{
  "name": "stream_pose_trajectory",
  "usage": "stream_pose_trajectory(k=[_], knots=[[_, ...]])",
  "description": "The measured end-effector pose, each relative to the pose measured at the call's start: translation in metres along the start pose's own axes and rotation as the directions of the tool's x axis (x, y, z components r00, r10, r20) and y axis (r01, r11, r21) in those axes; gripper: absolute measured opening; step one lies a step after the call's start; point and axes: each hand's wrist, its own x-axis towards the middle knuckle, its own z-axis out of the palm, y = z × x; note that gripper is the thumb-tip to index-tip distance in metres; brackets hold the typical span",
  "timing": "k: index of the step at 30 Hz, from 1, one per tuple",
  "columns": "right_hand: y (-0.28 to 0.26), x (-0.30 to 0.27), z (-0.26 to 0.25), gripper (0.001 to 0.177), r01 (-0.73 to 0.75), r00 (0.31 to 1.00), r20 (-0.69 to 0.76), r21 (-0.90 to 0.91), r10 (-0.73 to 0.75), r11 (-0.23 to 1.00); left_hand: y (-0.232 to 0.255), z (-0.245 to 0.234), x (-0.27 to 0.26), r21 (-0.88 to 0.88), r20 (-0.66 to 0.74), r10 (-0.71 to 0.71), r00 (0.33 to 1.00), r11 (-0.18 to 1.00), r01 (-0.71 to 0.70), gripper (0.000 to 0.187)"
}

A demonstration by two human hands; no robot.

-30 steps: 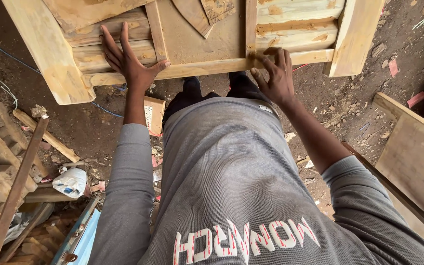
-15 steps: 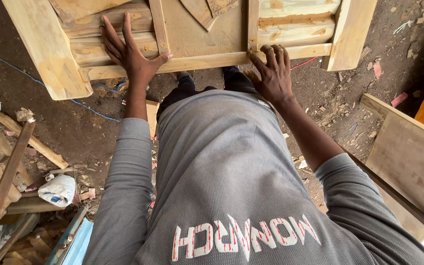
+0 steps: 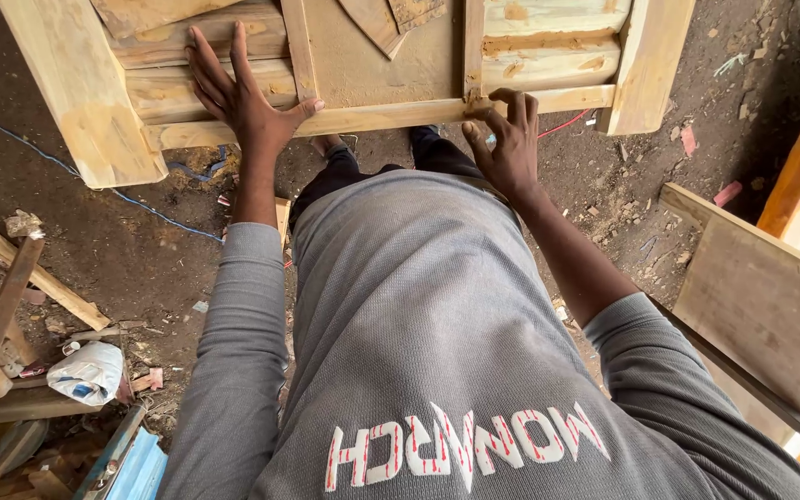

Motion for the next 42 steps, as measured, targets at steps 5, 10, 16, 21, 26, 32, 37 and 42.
stream_pose_trajectory(k=[5, 10, 16, 21, 26, 32, 37, 42], knots=[[0.003, 0.003, 0.005, 0.045, -0.007, 0.999, -0.038, 0.029, 0.008, 1.0, -0.003, 0.003, -0.002, -0.006, -0.037, 0.034, 0.999, 0.999, -0.034, 0.147], [0.012, 0.0, 0.018, 0.047, 0.065, 0.998, 0.01, -0.005, -0.065, 0.998, -0.003, 0.003, -0.004, -0.014, -0.037, 0.034, 0.999, 0.999, -0.034, 0.145], [0.034, 0.003, 0.028, 0.048, -0.052, 0.997, -0.042, 0.142, 0.059, 0.988, -0.004, 0.004, -0.004, -0.004, -0.061, 0.053, 0.997, 0.999, -0.053, 0.147], [0.035, 0.002, 0.026, 0.046, 0.071, 0.995, -0.078, 0.045, -0.068, 0.996, 0.002, 0.006, 0.0, 0.007, -0.025, -0.011, 1.0, 1.0, 0.011, 0.148], [0.026, -0.001, 0.017, 0.036, 0.003, 0.997, -0.079, 0.137, 0.008, 0.991, 0.007, -0.002, 0.0, -0.015, -0.022, -0.019, 1.0, 1.0, 0.019, 0.15], [0.026, 0.015, 0.014, 0.038, -0.251, 0.941, -0.073, 0.499, 0.329, 0.829, 0.02, -0.014, 0.004, -0.019, -0.007, -0.052, 0.999, 0.998, 0.052, 0.148], [0.029, 0.022, 0.015, 0.037, -0.246, 0.936, -0.065, 0.585, 0.347, 0.773, 0.022, -0.017, 0.005, -0.033, 0.01, -0.053, 0.999, 0.998, 0.053, 0.147], [0.039, 0.049, 0.01, 0.032, -0.135, 0.985, -0.008, 0.596, 0.174, 0.792, 0.022, -0.016, 0.006, -0.022, 0.024, -0.071, 0.997, 0.997, 0.072, 0.147]])
